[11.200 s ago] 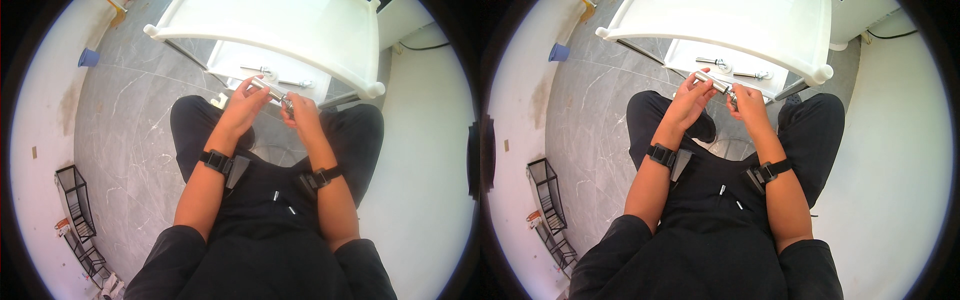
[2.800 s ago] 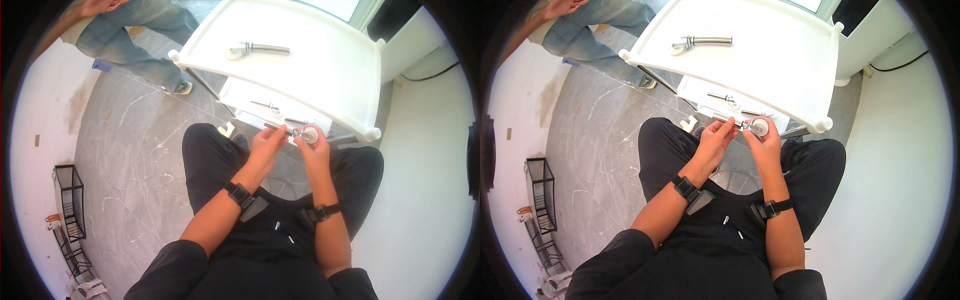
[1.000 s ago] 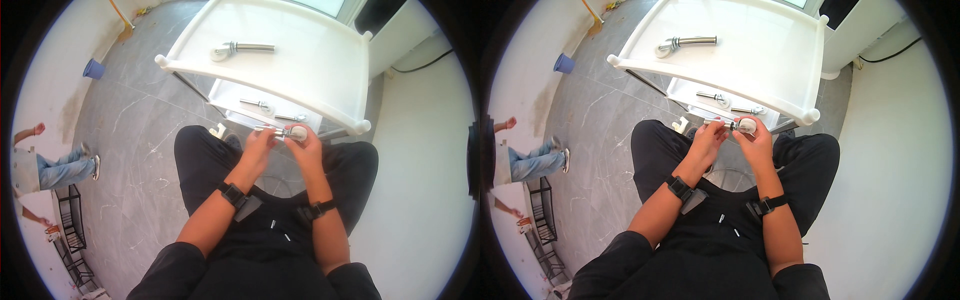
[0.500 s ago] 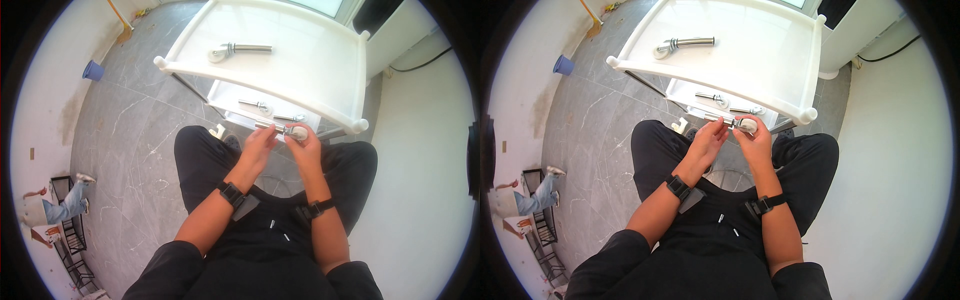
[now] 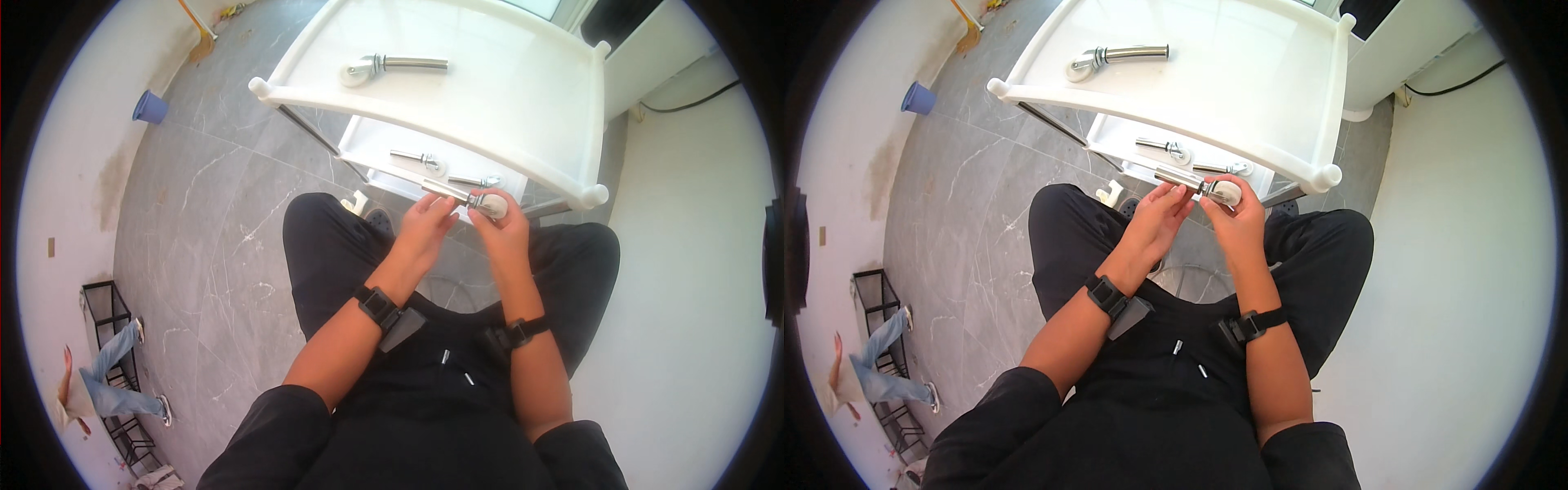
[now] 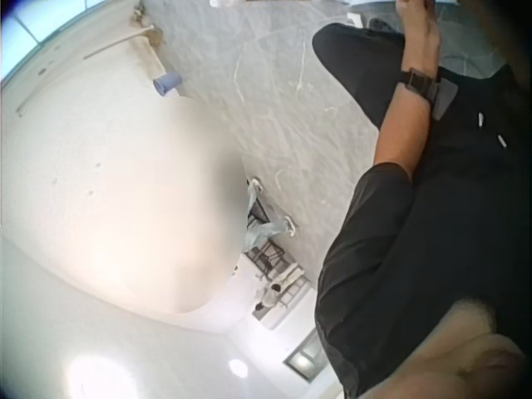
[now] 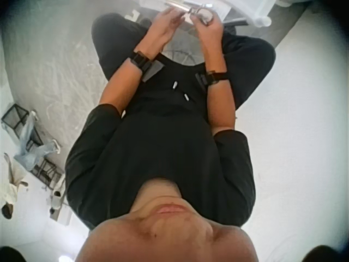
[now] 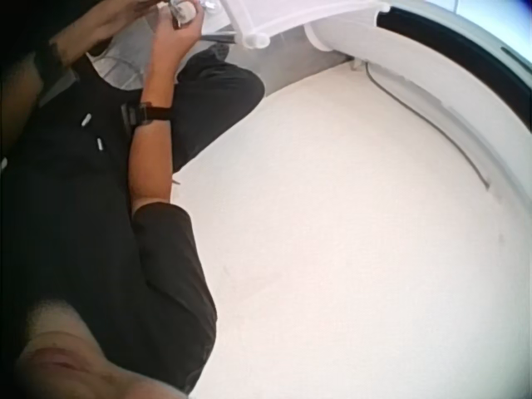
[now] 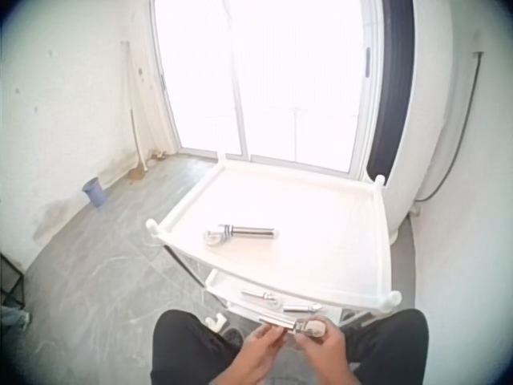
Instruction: The recorder is assembling a white plastic utility cart by connecting metal supports and plastic shelves.
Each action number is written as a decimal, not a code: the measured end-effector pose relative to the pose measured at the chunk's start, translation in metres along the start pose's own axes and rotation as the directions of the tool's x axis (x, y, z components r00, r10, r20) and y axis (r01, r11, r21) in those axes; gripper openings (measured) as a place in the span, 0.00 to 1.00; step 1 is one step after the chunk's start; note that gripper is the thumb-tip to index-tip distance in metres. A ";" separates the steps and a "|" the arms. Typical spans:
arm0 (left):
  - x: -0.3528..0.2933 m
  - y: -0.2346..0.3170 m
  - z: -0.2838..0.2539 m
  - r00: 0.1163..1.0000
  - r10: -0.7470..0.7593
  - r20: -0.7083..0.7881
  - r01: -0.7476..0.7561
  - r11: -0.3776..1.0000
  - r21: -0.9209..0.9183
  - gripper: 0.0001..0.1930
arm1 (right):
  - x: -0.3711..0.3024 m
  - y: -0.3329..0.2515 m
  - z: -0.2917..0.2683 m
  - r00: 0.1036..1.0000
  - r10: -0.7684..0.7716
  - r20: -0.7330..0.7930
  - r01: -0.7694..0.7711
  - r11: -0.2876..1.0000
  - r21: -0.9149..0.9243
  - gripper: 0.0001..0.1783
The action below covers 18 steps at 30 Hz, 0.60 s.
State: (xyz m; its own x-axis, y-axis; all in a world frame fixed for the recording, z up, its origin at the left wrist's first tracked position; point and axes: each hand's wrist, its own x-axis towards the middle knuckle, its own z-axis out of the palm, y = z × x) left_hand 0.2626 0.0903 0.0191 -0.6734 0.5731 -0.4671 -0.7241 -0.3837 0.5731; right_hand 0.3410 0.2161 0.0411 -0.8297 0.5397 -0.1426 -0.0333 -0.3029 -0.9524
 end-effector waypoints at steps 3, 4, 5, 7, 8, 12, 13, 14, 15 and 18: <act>-0.001 -0.001 0.000 0.997 -0.061 -0.036 0.061 0.998 -0.011 0.12 | -0.001 0.004 0.000 1.000 0.003 0.018 -0.003 1.000 0.001 0.18; -0.001 -0.002 -0.001 0.991 -0.115 -0.072 0.115 0.993 -0.001 0.13 | -0.001 0.005 0.000 1.000 0.009 0.016 -0.009 1.000 0.000 0.18; 0.000 -0.002 -0.003 0.990 -0.118 -0.078 0.118 0.993 -0.006 0.13 | -0.001 0.003 0.002 1.000 0.013 0.015 -0.013 1.000 -0.023 0.18; 0.001 -0.003 -0.006 0.999 -0.031 -0.044 0.036 0.992 0.117 0.14 | -0.003 -0.001 0.003 1.000 0.025 0.015 -0.024 0.999 -0.048 0.18; 0.000 0.000 -0.002 1.000 -0.001 -0.011 0.002 0.994 0.112 0.13 | -0.002 -0.003 0.002 1.000 0.024 0.001 -0.024 0.999 -0.046 0.19; -0.001 0.000 0.002 0.998 0.001 0.066 -0.005 0.998 0.056 0.14 | 0.000 0.003 -0.002 0.999 0.038 -0.004 -0.038 0.999 -0.013 0.18; -0.001 0.001 0.003 0.999 -0.037 0.033 0.035 0.998 0.047 0.14 | 0.000 0.005 -0.003 0.999 0.051 0.011 -0.051 0.999 0.017 0.17; -0.002 -0.001 0.003 0.997 -0.075 -0.002 0.075 0.997 0.037 0.15 | -0.001 0.006 -0.002 0.999 0.053 0.012 -0.054 0.998 0.016 0.17; -0.002 -0.001 0.002 0.997 -0.076 -0.003 0.076 0.996 0.035 0.15 | -0.001 0.006 -0.001 0.998 0.057 0.022 -0.058 0.998 0.021 0.18; -0.001 -0.001 -0.003 0.998 -0.056 -0.022 0.058 0.994 0.089 0.16 | -0.002 0.000 0.001 0.997 0.076 0.022 -0.076 0.997 -0.003 0.18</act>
State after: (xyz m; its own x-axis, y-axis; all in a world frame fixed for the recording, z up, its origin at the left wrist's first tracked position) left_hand 0.2637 0.0882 0.0166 -0.6346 0.5775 -0.5136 -0.7460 -0.2840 0.6023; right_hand 0.3423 0.2145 0.0420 -0.8421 0.4975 -0.2081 0.0309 -0.3406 -0.9397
